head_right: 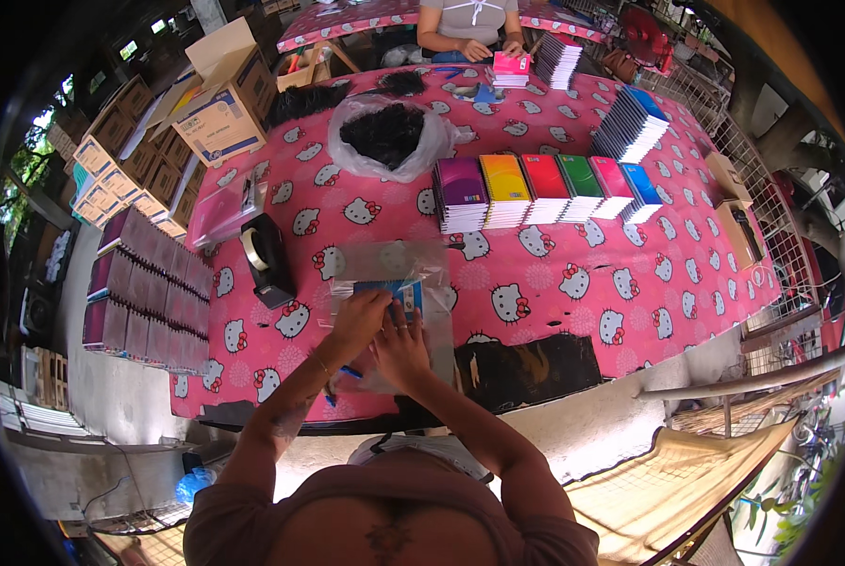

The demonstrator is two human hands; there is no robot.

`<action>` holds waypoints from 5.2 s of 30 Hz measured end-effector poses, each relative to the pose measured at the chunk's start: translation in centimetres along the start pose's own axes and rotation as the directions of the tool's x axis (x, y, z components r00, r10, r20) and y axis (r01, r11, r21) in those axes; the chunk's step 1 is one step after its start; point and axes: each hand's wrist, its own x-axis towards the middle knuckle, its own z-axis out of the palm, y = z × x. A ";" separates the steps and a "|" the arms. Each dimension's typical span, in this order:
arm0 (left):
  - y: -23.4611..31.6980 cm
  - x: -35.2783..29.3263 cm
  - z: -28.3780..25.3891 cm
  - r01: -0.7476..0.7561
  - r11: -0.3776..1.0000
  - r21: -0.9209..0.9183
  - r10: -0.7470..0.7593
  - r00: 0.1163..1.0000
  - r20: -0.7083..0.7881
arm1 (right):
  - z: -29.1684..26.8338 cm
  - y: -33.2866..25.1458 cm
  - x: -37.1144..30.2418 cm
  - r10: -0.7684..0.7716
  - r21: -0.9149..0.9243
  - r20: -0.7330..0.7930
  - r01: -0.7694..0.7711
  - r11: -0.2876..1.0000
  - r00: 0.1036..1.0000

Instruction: The person picks up colorful booklets from several stacks on a table and places them into small plastic bags, then seals the bags using tape from a dispenser.

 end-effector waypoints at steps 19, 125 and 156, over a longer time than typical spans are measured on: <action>0.1 -3.1 1.3 0.026 0.991 0.131 -0.009 0.992 -0.126 | -4.1 10.8 3.6 0.336 0.418 -0.057 -0.284 0.863 0.940; 0.2 3.2 -8.6 -0.127 0.954 -0.271 0.096 0.987 -0.126 | -8.1 12.2 6.5 -0.428 0.518 0.036 0.349 0.781 0.903; 4.6 1.6 -6.6 0.348 0.937 -0.035 -0.348 0.937 0.031 | -7.1 9.5 8.4 -0.197 0.632 0.172 0.045 0.774 0.965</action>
